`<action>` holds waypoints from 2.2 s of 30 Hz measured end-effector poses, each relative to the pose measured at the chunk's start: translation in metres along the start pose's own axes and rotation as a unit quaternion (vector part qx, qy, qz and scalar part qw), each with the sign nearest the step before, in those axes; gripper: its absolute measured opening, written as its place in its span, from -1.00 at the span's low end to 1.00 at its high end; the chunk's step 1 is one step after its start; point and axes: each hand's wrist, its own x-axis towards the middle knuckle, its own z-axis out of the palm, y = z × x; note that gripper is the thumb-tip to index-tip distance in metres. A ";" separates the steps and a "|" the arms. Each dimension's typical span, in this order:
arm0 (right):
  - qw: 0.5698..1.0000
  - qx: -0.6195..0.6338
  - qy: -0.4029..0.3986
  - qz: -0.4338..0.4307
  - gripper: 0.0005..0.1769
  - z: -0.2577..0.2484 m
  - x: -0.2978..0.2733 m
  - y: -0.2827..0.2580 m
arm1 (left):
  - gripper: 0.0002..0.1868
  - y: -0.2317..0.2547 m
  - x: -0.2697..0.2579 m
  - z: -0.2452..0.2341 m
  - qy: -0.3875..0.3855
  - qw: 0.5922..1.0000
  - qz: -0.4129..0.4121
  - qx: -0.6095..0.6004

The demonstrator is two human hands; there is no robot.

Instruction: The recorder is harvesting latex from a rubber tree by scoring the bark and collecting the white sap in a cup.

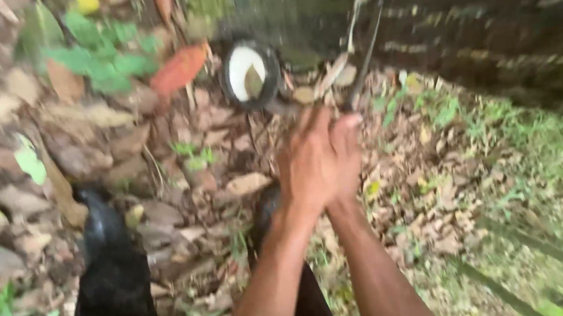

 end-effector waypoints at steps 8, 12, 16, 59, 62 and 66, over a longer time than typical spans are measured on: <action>0.982 0.186 0.023 0.027 -0.70 0.023 -0.020 0.027 | -0.72 0.013 0.009 -0.006 -0.076 0.985 -0.121 -0.097; 0.903 0.406 0.008 0.141 -0.63 -0.005 -0.010 -0.005 | -0.67 0.033 0.032 -0.042 -0.180 0.951 -0.240 -0.078; 0.756 0.635 -0.013 0.160 -0.61 -0.001 -0.001 -0.003 | -0.65 0.015 0.018 -0.007 -0.087 0.980 -0.162 -0.072; 0.993 0.023 -0.081 -0.085 -0.67 0.066 -0.062 0.195 | -0.57 0.040 -0.030 0.082 0.109 0.970 -0.199 -0.087; 0.991 0.032 -0.087 -0.092 -0.67 0.076 -0.054 0.212 | -0.56 0.027 -0.024 0.097 0.121 0.966 -0.205 -0.103; 0.991 0.039 -0.091 -0.089 -0.66 0.071 -0.051 0.231 | -0.59 0.041 -0.033 0.099 0.166 0.965 -0.173 -0.111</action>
